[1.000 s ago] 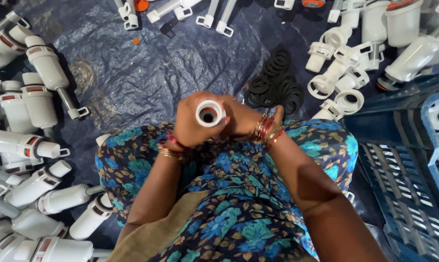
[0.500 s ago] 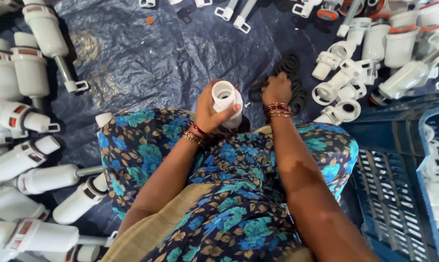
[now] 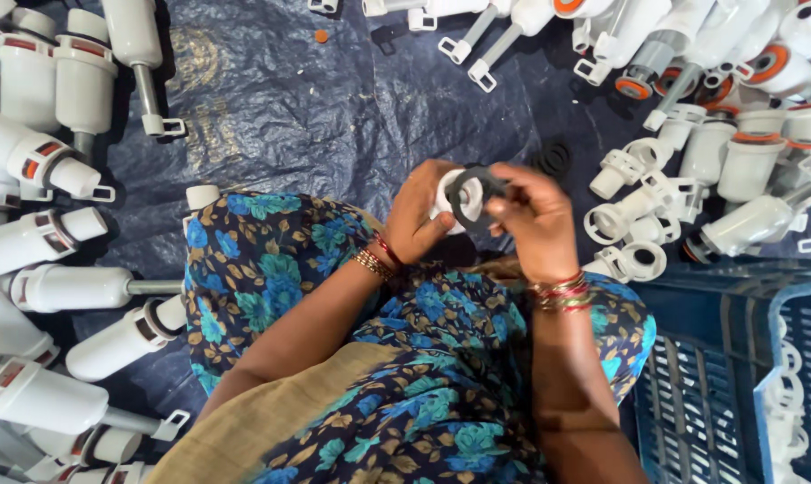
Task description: The person assembles white plastic components by inserting orange rings and black rubber bands into cylindrical bodies. The person handles the parts one at a time, picking them up from a pile, assembling them, and placing them back down.
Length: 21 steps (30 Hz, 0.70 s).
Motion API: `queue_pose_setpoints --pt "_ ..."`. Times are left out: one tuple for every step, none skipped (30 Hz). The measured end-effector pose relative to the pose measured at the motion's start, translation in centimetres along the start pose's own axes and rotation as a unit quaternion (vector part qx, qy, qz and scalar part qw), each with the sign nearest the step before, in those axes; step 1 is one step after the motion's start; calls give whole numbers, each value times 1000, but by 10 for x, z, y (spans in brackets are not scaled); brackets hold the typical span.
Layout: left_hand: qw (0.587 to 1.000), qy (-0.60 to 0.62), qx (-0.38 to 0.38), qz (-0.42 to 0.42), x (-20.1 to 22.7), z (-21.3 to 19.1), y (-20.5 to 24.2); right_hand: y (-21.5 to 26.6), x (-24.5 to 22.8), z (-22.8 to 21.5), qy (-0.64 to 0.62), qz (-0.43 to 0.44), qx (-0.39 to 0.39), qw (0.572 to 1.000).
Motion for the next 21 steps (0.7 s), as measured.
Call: queue_pose_setpoints --pt "1000 3 0 6 2 2 0 2 -6 9 48 6 -10 999" --pt "1000 7 -1 13 4 3 -1 2 -11 15 97 11 -21 995" --pt "1000 11 -3 21 5 5 -2 0 -14 16 100 21 -21 995" --pt "1000 6 -1 2 3 6 -3 -2 -15 16 103 30 -20 994" --pt "1000 2 1 -17 1 8 -4 -3 -16 15 108 40 -19 993" --pt "999 -2 3 -35 -2 10 -4 -5 -24 18 155 -1 -40 987" --pt "999 -4 23 -36 -2 11 -3 -5 -31 21 202 -41 -62 977" --pt "998 -6 43 -37 -2 12 -2 -5 -36 25 248 -80 -84 962" --pt "997 -10 65 -37 -3 12 -1 -6 -36 25 283 -91 -78 952" --pt "996 -6 84 -41 -5 12 0 -6 -34 27 318 -101 -71 940" --pt "994 -2 103 -44 -6 12 1 -7 -33 29 354 -112 -64 926" --pt "991 3 123 -48 -8 12 2 -9 -27 29 315 -107 -60 941" --pt "990 16 127 -58 -10 13 2 -11 -20 29 275 -100 -57 954" --pt "988 30 131 -69 -12 14 3 -13 -14 28 235 -94 -53 966" --pt "987 42 136 -80 -14 13 4 -13 -14 32 257 -119 -64 957" --pt "983 75 141 -94 -17 12 5 -15 -15 35 279 -143 -76 947" --pt "977 109 146 -109 -20 11 8 -14 -15 38 299 -166 -87 936" --pt "970 142 150 -125 -25 9 10 -14 -14 38 306 -171 -95 932" --pt "985 70 133 -87 -15 5 8 -15 -12 37 313 -175 -102 928" --pt "992 -3 115 -49 -7 3 7 -16 -10 36 321 -178 -108 924" --pt "993 -72 92 -9 1 3 5 -17 -6 33 335 -164 -112 921"
Point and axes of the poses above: each hand's wrist, its own y-axis away from the middle knuckle, its own z-axis out of the palm, x = y × z, the point moved 8 cm from there along -y, towards the middle knuckle, and after that the axes turned 14 degrees about -x, right-handed, at the moved point
